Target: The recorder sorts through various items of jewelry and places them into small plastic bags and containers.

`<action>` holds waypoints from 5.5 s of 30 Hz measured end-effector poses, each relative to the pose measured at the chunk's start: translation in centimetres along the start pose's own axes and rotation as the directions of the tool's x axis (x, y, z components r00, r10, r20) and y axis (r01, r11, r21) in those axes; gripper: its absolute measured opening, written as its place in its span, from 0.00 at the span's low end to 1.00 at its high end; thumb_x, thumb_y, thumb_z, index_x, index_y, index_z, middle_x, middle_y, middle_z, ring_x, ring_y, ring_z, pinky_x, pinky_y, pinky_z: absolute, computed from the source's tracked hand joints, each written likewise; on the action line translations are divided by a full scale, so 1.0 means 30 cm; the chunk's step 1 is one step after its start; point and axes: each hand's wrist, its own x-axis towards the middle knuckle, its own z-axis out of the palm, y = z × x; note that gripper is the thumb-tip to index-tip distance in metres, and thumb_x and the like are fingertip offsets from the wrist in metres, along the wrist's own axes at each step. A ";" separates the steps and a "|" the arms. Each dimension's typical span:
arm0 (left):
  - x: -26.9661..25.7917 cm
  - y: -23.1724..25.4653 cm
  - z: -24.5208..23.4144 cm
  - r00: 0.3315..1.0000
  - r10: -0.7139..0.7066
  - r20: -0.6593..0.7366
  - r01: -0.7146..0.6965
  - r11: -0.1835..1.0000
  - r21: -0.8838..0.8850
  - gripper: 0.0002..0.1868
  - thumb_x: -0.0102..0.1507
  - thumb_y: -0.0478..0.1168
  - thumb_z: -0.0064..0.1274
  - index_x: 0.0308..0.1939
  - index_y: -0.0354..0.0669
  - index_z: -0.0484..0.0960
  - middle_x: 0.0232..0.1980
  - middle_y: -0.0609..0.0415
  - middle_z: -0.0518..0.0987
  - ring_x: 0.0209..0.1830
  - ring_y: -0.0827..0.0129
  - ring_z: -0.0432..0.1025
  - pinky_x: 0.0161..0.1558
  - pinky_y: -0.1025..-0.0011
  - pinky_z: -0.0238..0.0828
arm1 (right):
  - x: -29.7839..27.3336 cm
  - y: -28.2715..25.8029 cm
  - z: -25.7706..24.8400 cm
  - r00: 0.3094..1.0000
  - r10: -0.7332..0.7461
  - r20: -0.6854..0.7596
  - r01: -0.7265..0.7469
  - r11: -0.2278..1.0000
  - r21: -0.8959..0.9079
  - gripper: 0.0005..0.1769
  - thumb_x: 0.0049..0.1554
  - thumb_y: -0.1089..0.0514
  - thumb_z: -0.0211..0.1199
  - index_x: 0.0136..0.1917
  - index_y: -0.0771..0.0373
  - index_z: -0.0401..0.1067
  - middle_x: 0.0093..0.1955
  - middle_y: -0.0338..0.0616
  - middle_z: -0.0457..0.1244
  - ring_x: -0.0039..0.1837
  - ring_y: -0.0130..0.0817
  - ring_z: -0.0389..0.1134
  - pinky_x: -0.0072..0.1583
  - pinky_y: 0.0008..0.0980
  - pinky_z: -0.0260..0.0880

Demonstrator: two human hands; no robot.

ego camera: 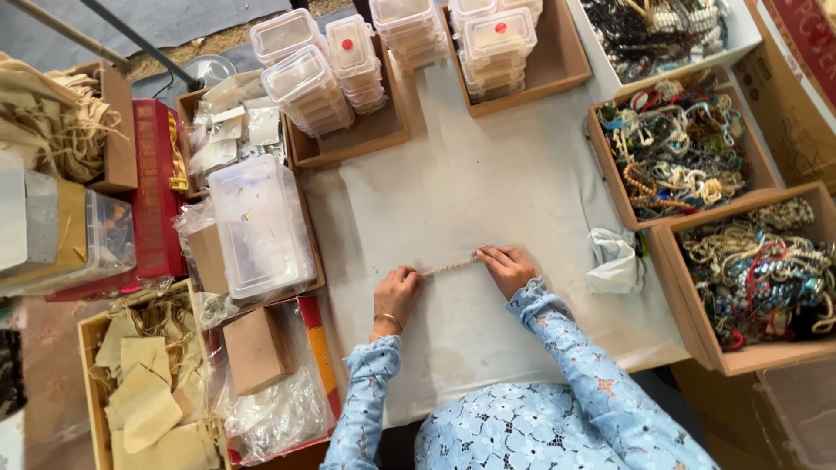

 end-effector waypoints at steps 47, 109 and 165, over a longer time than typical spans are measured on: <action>0.141 0.400 0.161 0.889 -0.443 -0.116 0.221 0.636 -0.739 0.11 0.61 0.35 0.54 0.45 0.52 0.86 0.49 0.55 0.83 0.46 0.58 0.79 0.46 0.65 0.78 | -0.072 0.072 0.093 0.998 -0.018 0.065 0.017 1.000 0.021 0.19 0.52 0.66 0.67 0.57 0.58 0.79 0.59 0.39 0.71 0.57 0.41 0.70 0.58 0.36 0.74; 0.157 0.353 0.287 0.930 -0.322 -0.175 0.227 0.882 -0.414 0.04 0.59 0.42 0.62 0.36 0.52 0.84 0.52 0.70 0.84 0.51 0.70 0.76 0.44 0.68 0.78 | -0.102 0.153 0.024 0.513 0.460 0.725 -0.852 0.165 0.498 0.12 0.57 0.67 0.66 0.54 0.72 0.78 0.48 0.50 0.73 0.48 0.34 0.76 0.53 0.31 0.80; 0.209 0.275 0.148 0.951 -0.294 -0.094 0.255 0.919 -0.301 0.13 0.59 0.32 0.55 0.44 0.55 0.84 0.45 0.64 0.83 0.51 0.64 0.75 0.46 0.64 0.76 | 0.009 0.009 -0.020 0.979 0.017 0.201 -0.056 0.980 0.191 0.21 0.54 0.69 0.66 0.60 0.56 0.79 0.64 0.38 0.69 0.63 0.41 0.70 0.63 0.36 0.72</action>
